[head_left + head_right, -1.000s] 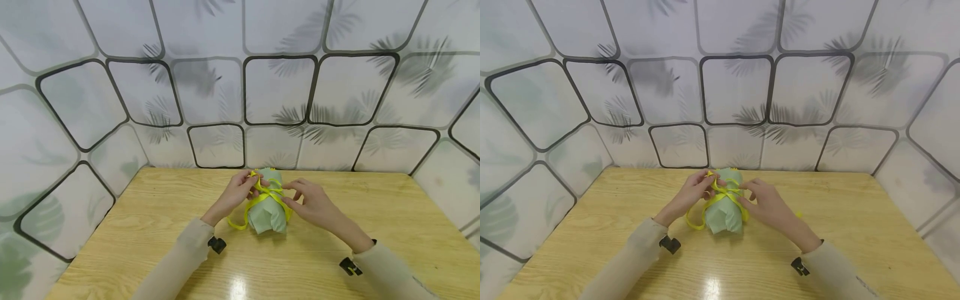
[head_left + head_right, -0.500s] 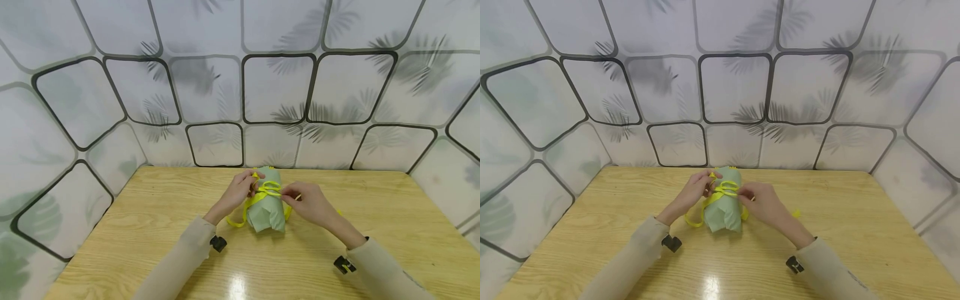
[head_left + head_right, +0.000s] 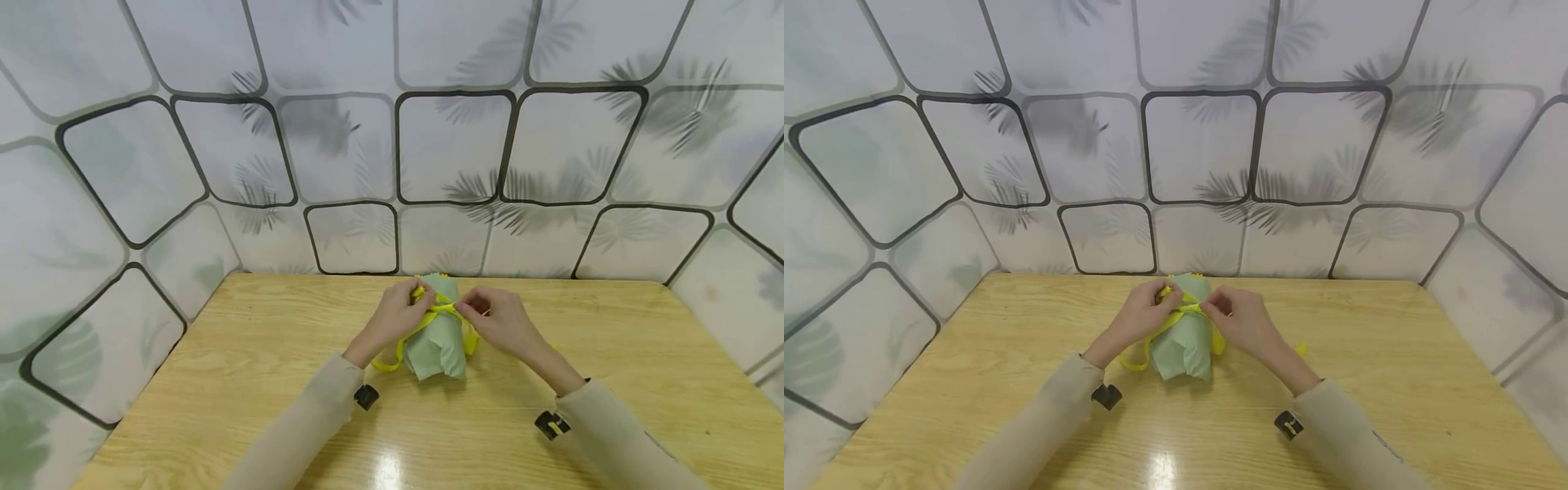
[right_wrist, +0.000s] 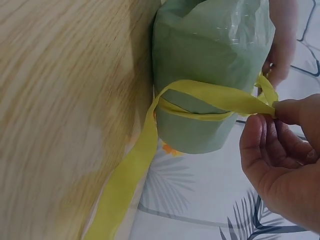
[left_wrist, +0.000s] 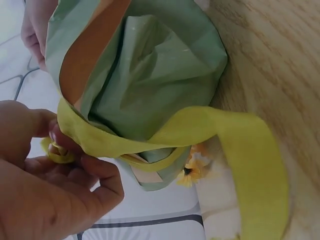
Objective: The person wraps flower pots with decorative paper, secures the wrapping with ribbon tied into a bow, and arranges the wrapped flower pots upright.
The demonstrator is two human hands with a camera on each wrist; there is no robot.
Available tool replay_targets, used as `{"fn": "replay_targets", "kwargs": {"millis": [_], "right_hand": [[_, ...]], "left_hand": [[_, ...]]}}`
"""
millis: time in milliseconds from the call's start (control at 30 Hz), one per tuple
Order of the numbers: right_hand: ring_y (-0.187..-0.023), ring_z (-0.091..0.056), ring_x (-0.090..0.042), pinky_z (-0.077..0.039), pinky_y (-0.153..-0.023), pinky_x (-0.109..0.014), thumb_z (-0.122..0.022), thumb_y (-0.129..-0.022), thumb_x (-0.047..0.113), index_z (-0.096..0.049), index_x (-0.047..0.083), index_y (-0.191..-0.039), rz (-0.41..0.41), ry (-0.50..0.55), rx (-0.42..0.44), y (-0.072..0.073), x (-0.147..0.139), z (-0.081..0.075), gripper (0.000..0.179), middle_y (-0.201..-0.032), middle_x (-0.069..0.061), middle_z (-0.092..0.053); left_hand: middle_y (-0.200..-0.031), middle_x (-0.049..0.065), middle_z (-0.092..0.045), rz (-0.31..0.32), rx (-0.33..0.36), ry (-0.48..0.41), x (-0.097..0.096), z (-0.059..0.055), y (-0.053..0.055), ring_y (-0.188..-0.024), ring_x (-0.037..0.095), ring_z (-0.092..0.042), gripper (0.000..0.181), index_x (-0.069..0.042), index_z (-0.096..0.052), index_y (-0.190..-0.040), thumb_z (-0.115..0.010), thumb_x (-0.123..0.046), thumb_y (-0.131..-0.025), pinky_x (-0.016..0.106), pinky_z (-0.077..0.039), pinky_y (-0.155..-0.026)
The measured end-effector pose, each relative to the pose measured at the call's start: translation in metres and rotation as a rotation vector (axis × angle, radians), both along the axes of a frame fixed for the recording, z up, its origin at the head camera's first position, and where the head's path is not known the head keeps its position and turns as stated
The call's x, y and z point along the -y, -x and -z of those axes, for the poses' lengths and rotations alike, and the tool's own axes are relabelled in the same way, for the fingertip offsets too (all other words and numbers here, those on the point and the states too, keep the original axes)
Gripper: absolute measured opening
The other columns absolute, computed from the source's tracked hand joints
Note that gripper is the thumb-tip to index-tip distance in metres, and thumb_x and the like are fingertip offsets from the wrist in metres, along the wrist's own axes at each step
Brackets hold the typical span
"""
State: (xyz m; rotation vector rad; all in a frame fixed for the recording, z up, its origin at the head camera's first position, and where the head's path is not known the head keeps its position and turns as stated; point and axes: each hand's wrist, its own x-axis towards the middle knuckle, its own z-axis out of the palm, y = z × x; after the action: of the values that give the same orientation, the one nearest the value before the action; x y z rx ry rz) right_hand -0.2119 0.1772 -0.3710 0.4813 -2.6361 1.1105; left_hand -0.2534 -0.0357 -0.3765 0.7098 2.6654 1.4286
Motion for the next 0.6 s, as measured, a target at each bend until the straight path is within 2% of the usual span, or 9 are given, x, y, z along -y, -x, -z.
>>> {"fn": "replay_targets", "kwargs": {"millis": [100, 233, 300, 400, 500, 600], "right_hand": [[-0.066, -0.061, -0.008, -0.047, -0.055, -0.021, -0.073, -0.096, 0.016, -0.072, 0.009, -0.089, 0.007, 0.008, 0.025, 0.003, 0.002, 0.002, 0.009, -0.079, -0.004, -0.072], [-0.070, -0.068, -0.012, -0.050, -0.055, -0.023, -0.075, -0.093, 0.015, -0.067, 0.011, -0.088, 0.012, 0.020, 0.036, 0.007, 0.009, 0.003, 0.010, -0.090, -0.008, -0.073], [-0.072, -0.071, -0.015, -0.052, -0.056, -0.024, -0.075, -0.092, 0.013, -0.065, 0.011, -0.089, 0.025, 0.026, 0.037, 0.009, 0.012, 0.004, 0.011, -0.093, -0.010, -0.073], [-0.075, -0.071, -0.018, -0.054, -0.061, -0.026, -0.073, -0.091, 0.009, -0.066, 0.008, -0.097, 0.042, 0.027, 0.016, 0.011, 0.015, 0.004, 0.010, -0.091, -0.009, -0.073], [-0.075, -0.070, -0.017, -0.056, -0.065, -0.028, -0.071, -0.090, 0.006, -0.069, 0.006, -0.103, 0.043, 0.016, -0.021, 0.013, 0.017, 0.005, 0.013, -0.086, -0.007, -0.073], [-0.074, -0.071, -0.018, -0.058, -0.065, -0.029, -0.069, -0.090, 0.003, -0.072, 0.006, -0.099, 0.032, 0.018, -0.054, 0.014, 0.018, 0.007, 0.011, -0.084, -0.007, -0.073]], "left_hand": [[-0.078, -0.001, -0.049, 0.019, 0.010, -0.028, 0.000, 0.001, 0.001, -0.066, 0.012, -0.044, 0.025, -0.012, -0.065, -0.116, -0.050, -0.030, -0.108, 0.023, -0.039, -0.060], [-0.075, 0.000, -0.049, 0.073, 0.038, -0.064, 0.003, 0.000, 0.001, -0.063, 0.012, -0.042, 0.026, -0.014, -0.065, -0.119, -0.050, -0.032, -0.109, 0.023, -0.038, -0.059], [-0.074, -0.001, -0.049, 0.099, 0.049, -0.079, 0.004, 0.000, 0.001, -0.062, 0.012, -0.042, 0.025, -0.015, -0.068, -0.116, -0.050, -0.032, -0.109, 0.023, -0.037, -0.058], [-0.071, -0.002, -0.048, 0.132, 0.065, -0.090, 0.004, 0.000, 0.001, -0.061, 0.011, -0.042, 0.030, -0.010, -0.069, -0.103, -0.049, -0.031, -0.110, 0.023, -0.037, -0.059], [-0.070, -0.002, -0.053, 0.136, 0.093, -0.103, 0.003, 0.001, 0.002, -0.059, 0.011, -0.043, 0.035, -0.006, -0.068, -0.098, -0.047, -0.031, -0.110, 0.023, -0.037, -0.057], [-0.069, -0.002, -0.060, 0.115, 0.132, -0.097, 0.002, 0.002, 0.002, -0.053, 0.010, -0.042, 0.031, -0.008, -0.069, -0.104, -0.049, -0.030, -0.110, 0.023, -0.034, -0.052]]}}
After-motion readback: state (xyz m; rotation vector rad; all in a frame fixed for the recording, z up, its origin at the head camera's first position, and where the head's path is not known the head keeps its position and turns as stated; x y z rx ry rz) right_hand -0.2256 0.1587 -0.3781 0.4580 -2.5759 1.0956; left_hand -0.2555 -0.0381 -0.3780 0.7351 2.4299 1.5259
